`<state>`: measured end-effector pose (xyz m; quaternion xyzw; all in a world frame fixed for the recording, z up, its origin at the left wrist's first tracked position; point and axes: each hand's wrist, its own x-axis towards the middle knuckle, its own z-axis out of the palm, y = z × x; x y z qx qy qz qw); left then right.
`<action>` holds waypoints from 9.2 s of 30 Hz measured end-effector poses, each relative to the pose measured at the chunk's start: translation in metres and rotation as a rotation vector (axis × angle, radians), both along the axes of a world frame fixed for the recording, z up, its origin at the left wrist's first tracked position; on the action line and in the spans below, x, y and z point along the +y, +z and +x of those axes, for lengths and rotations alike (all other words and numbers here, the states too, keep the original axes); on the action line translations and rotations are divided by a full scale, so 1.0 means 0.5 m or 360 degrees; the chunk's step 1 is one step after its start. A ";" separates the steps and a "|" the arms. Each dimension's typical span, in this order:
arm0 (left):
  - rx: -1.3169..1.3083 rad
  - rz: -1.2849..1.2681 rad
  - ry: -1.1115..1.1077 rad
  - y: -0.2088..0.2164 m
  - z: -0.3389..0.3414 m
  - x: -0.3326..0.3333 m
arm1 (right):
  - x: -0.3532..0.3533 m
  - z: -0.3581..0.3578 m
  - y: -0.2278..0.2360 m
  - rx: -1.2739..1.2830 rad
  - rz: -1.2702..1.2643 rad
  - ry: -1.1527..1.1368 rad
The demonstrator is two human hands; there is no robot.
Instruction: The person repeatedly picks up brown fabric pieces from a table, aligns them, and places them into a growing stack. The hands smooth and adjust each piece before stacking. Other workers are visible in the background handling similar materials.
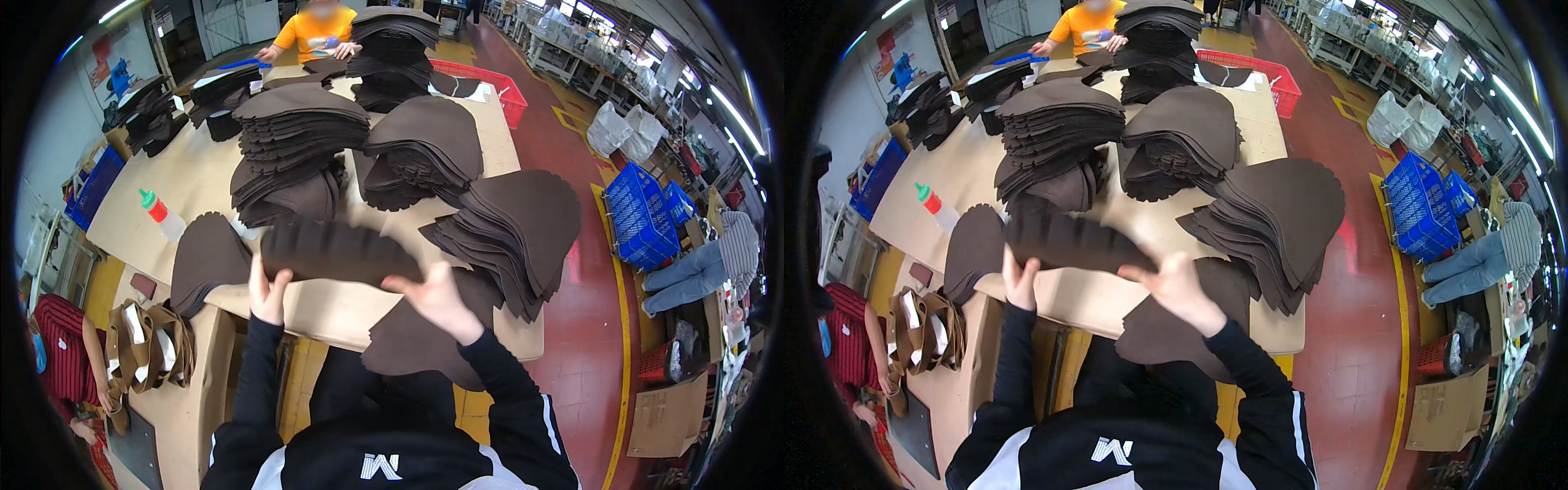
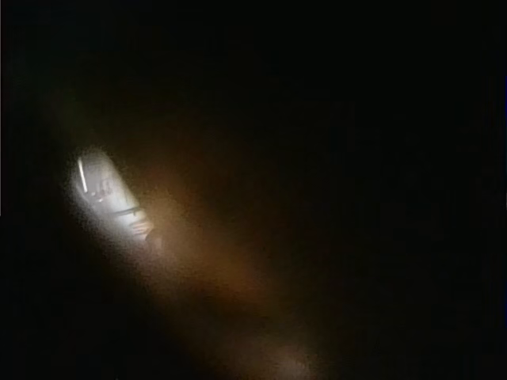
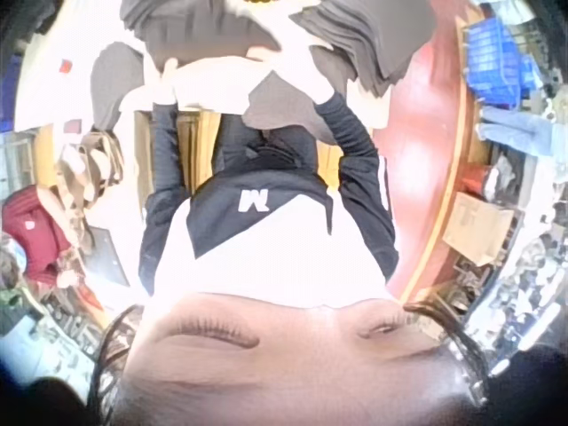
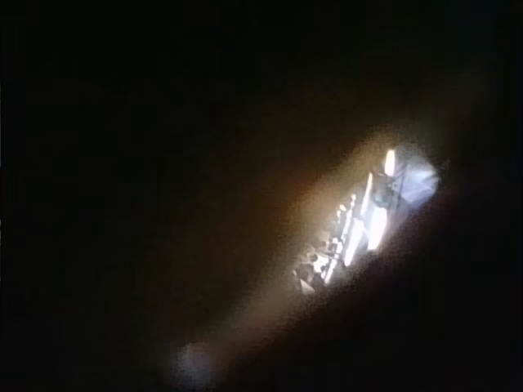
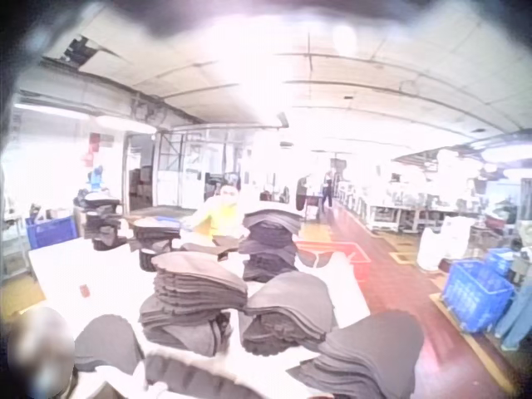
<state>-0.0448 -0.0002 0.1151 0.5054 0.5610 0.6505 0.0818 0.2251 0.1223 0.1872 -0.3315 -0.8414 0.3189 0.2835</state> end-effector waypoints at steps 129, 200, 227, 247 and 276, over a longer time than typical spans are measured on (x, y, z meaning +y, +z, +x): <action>0.0245 -0.1128 -0.0521 -0.078 0.242 -0.046 | -0.075 0.141 -0.205 -0.0602 0.0213 0.0715; 0.0548 -0.1021 -0.0166 -0.106 0.282 -0.073 | -0.094 0.242 -0.145 -0.0046 0.0126 0.0557; 0.0828 -0.0521 0.1034 -0.080 -0.195 -0.112 | -0.111 0.184 -0.198 -0.0631 0.0151 0.0888; -0.0617 -0.0955 -0.0300 -0.077 0.201 -0.083 | -0.103 0.227 -0.131 0.0049 -0.0388 0.0747; -0.0634 -0.0568 0.0174 -0.172 -0.100 -0.140 | -0.216 0.001 -0.245 0.0787 -0.1651 0.0341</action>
